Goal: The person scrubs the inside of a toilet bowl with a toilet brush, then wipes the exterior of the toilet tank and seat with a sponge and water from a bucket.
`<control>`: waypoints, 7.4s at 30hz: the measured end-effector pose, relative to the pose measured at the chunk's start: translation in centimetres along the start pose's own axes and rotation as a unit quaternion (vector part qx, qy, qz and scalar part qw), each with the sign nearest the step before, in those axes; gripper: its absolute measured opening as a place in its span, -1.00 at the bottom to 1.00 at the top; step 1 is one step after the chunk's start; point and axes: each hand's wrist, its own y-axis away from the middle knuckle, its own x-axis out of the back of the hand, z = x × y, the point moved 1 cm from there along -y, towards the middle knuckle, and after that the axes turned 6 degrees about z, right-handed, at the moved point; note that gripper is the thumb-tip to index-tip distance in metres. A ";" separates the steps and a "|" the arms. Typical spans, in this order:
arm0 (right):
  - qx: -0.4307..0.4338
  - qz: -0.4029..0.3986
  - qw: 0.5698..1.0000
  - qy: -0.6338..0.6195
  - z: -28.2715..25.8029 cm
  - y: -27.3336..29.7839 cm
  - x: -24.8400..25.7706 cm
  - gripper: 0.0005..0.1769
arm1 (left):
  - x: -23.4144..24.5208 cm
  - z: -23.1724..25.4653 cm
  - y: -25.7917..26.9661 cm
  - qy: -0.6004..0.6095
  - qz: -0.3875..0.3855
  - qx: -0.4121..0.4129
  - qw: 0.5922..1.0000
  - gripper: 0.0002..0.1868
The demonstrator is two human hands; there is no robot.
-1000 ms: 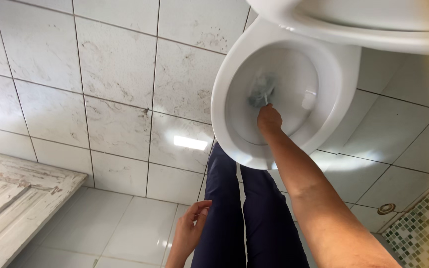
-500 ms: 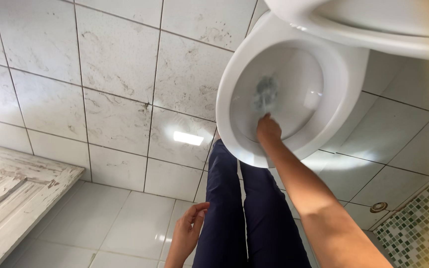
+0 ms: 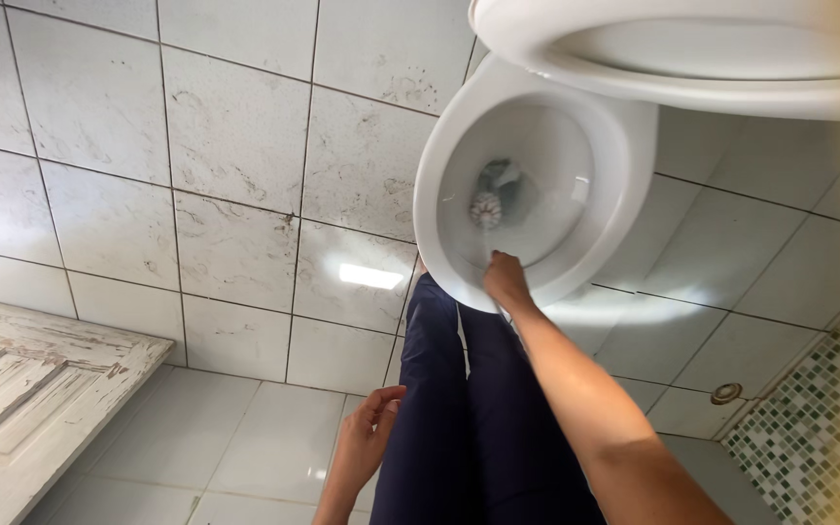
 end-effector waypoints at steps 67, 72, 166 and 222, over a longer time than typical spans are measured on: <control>0.064 0.063 0.973 0.215 4.1 4.2 18.5 -0.63 | -2.8 -0.5 4.5 -0.019 0.030 -0.069 0.997 -0.67; 0.093 0.052 0.977 0.185 -1.3 6.0 20.2 -0.42 | -3.4 -0.4 5.7 -0.029 0.029 -0.043 0.998 -0.68; -0.266 0.156 0.929 -0.203 39.5 -4.4 6.7 -0.69 | -6.1 8.0 -1.1 -0.345 -0.039 -0.089 0.934 -0.70; -0.084 0.414 0.735 -0.531 -10.4 21.1 31.7 -0.20 | 15.8 20.3 2.9 -0.286 0.080 -0.591 0.750 -0.41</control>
